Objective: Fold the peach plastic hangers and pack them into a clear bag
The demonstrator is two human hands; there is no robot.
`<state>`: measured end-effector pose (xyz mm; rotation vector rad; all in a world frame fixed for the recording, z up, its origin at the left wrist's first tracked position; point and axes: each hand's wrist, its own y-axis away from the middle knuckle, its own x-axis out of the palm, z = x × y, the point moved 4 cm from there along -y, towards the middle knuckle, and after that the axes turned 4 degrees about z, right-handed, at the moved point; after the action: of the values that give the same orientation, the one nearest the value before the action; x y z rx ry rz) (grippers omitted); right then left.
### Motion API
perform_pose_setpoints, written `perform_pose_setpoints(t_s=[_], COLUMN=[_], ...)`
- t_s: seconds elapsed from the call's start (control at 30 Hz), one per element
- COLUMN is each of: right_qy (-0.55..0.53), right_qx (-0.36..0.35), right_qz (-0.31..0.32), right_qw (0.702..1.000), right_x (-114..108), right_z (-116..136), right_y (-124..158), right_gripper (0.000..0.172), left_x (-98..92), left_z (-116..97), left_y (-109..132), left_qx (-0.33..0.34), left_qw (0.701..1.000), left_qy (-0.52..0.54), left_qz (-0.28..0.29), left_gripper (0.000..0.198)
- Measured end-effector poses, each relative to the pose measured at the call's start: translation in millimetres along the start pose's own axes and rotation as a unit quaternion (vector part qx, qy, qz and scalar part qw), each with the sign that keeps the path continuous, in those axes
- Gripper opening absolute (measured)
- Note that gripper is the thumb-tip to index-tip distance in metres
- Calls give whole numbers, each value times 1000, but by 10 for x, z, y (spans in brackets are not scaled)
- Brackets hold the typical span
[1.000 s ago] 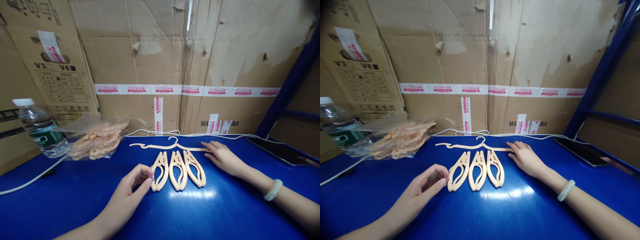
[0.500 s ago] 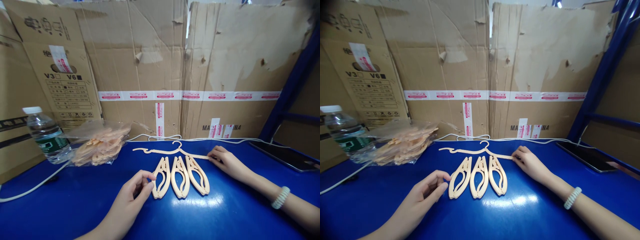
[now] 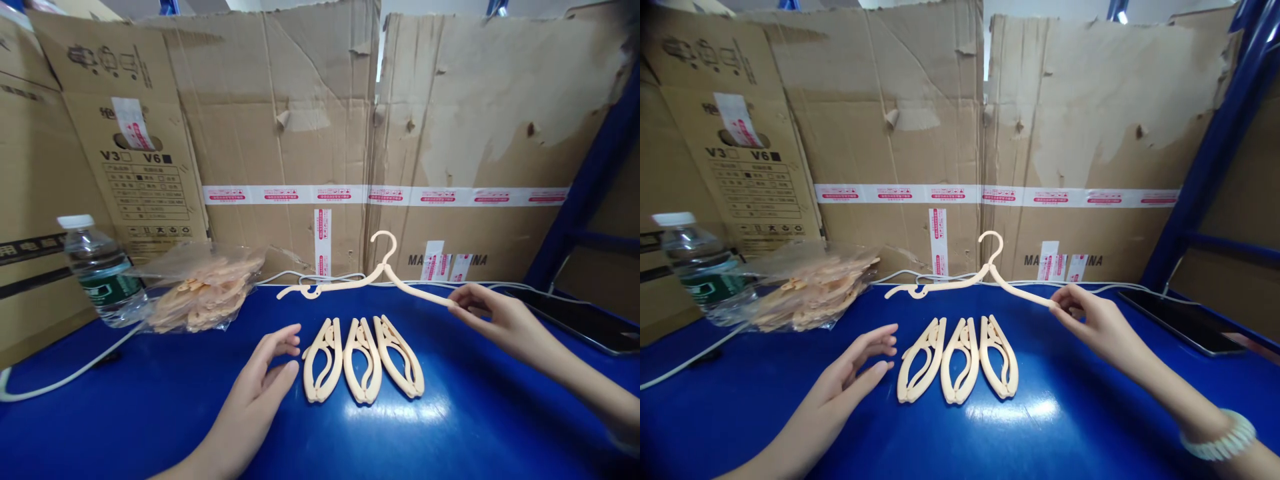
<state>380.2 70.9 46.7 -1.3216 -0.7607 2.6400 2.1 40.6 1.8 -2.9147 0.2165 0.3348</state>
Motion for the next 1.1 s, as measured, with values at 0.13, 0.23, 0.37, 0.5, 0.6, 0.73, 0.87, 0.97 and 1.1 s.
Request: perform_pose_setpoints(t_s=[0.13, 0.23, 0.37, 0.5, 0.6, 0.73, 0.87, 0.97, 1.1], right_qy=[-16, -32, -51, -41, -19, 17, 38, 25, 7], right_qx=[-7, -24, -33, -30, -32, -55, -75, -69, -75], right_qz=[7, 50, 89, 95, 102, 103, 116, 114, 103], right_qw=[1000, 998, 994, 994, 994, 993, 990, 991, 992], right_x=[-59, 62, 227, 248, 218, 171, 190, 241, 276], right_z=[155, 302, 436, 451, 440, 462, 515, 544, 587], right_y=[60, 115, 173, 178, 177, 195, 214, 228, 250], right_gripper=[31, 28, 23, 19, 16, 9, 8, 11, 11], left_x=[-23, -28, -46, -38, -29, -36, -1, 53, 65], left_z=[138, 152, 72, -27, -47, -37, -37, -43, -69], left_y=[-67, -84, -65, -31, -22, -22, 4, 34, 39], left_qx=[-13, 2, 28, 58, 63, 64, 70, 58, 30], left_qw=[995, 992, 991, 990, 990, 989, 992, 995, 997], left_qy=[77, 100, 93, 88, 86, 91, 84, 75, 67], left_qz=[-57, -80, -93, -91, -93, -101, -63, -6, 27], left_gripper=[76, 89, 93, 86, 85, 86, 81, 75, 61])
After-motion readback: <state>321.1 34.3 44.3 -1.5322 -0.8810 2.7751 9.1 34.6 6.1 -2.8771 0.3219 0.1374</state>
